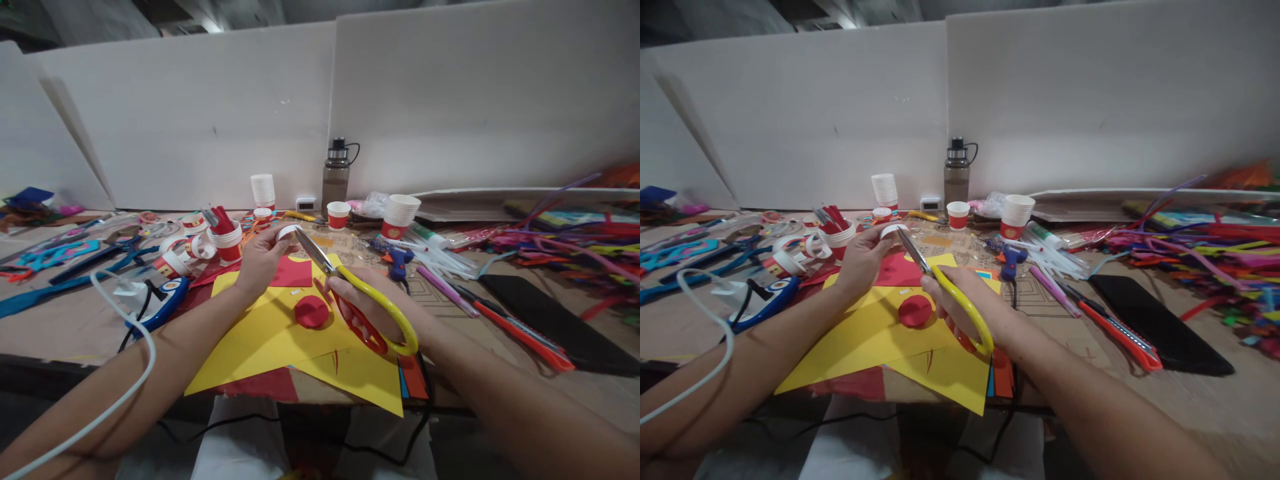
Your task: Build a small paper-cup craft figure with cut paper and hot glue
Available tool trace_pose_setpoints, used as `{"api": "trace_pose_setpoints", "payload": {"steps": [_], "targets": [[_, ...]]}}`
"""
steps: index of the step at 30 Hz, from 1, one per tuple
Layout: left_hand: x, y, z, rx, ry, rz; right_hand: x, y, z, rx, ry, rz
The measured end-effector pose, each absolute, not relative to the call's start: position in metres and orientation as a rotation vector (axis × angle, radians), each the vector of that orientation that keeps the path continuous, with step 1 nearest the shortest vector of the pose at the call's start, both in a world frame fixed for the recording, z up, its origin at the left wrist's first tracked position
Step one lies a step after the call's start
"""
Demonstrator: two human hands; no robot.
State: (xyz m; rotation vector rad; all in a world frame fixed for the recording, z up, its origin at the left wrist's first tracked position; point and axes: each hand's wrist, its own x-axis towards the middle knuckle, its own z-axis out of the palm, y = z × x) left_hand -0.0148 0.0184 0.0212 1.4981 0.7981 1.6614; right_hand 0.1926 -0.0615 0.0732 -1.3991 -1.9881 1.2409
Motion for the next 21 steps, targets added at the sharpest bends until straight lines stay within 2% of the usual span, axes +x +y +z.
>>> {"api": "trace_pose_setpoints", "payload": {"steps": [21], "targets": [[-0.0137, 0.0162, 0.0229, 1.538, 0.816, 1.647, 0.1938, -0.0607, 0.0716, -1.372, -2.014, 1.181]]}}
